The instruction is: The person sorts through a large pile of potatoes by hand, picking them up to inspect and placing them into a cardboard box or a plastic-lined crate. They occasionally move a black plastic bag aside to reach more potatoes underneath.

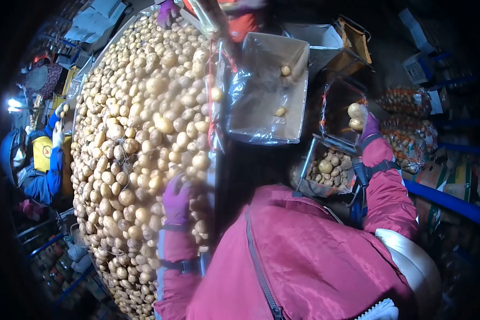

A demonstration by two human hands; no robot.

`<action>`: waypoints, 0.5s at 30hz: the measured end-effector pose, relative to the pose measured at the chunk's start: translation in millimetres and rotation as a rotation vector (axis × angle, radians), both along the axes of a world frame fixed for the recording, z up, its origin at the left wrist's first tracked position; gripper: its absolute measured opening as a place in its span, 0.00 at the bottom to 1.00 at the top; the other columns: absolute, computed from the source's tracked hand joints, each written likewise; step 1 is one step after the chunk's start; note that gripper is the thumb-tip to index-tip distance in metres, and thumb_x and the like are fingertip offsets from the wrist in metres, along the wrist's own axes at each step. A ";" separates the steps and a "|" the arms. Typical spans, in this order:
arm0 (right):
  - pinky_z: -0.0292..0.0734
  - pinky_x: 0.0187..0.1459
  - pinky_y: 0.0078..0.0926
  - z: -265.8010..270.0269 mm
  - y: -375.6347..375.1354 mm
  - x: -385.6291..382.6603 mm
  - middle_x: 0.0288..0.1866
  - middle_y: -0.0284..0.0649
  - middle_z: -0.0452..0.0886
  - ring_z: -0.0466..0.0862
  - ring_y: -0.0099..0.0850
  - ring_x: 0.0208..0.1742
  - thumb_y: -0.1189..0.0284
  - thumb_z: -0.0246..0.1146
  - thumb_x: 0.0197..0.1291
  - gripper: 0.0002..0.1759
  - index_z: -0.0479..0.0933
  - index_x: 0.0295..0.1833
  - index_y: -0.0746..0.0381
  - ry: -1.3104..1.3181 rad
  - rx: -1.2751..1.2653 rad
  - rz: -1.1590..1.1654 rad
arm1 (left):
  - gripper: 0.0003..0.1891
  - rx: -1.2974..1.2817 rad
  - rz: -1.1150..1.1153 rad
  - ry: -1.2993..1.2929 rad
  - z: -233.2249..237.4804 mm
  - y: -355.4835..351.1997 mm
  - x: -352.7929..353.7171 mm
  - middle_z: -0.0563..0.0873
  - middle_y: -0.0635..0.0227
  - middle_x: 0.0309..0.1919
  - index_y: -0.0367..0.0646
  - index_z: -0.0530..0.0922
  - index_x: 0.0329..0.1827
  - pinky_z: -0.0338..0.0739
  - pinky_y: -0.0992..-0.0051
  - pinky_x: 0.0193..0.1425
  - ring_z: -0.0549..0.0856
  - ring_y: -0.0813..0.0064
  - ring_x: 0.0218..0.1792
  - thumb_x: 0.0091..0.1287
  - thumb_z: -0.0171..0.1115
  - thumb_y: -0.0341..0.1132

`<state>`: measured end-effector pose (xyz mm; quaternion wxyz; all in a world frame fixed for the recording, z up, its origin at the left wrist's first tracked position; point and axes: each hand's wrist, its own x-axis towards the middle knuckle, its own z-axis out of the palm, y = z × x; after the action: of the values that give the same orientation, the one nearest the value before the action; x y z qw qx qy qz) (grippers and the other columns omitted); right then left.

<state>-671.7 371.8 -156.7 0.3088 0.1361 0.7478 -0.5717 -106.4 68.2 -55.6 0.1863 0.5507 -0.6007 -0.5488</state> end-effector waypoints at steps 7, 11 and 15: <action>0.82 0.51 0.38 -76.5 54.5 -101.6 0.56 0.43 0.85 0.85 0.34 0.51 0.53 0.64 0.69 0.26 0.81 0.63 0.61 0.520 0.335 0.533 | 0.19 -0.127 -0.174 -0.018 -12.3 17.3 29.9 0.83 0.57 0.59 0.38 0.80 0.63 0.81 0.69 0.61 0.85 0.64 0.56 0.69 0.64 0.33; 0.80 0.56 0.36 -52.8 20.6 -99.6 0.67 0.42 0.80 0.85 0.38 0.54 0.52 0.58 0.73 0.29 0.74 0.73 0.55 0.240 0.043 0.074 | 0.20 -0.083 -0.005 -0.003 13.7 31.5 32.5 0.85 0.58 0.56 0.38 0.81 0.62 0.82 0.70 0.57 0.85 0.67 0.55 0.69 0.66 0.36; 0.82 0.46 0.27 100.8 -120.2 63.9 0.62 0.45 0.84 0.86 0.30 0.44 0.52 0.53 0.76 0.29 0.72 0.73 0.60 0.259 -0.157 0.581 | 0.21 0.175 0.231 0.088 61.5 33.1 29.1 0.86 0.59 0.53 0.38 0.80 0.63 0.83 0.68 0.53 0.85 0.69 0.54 0.70 0.67 0.37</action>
<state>-607.9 251.7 -55.9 0.3710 -0.1809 0.7421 -0.5282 -77.3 101.3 5.8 0.2258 0.6057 -0.4743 -0.5976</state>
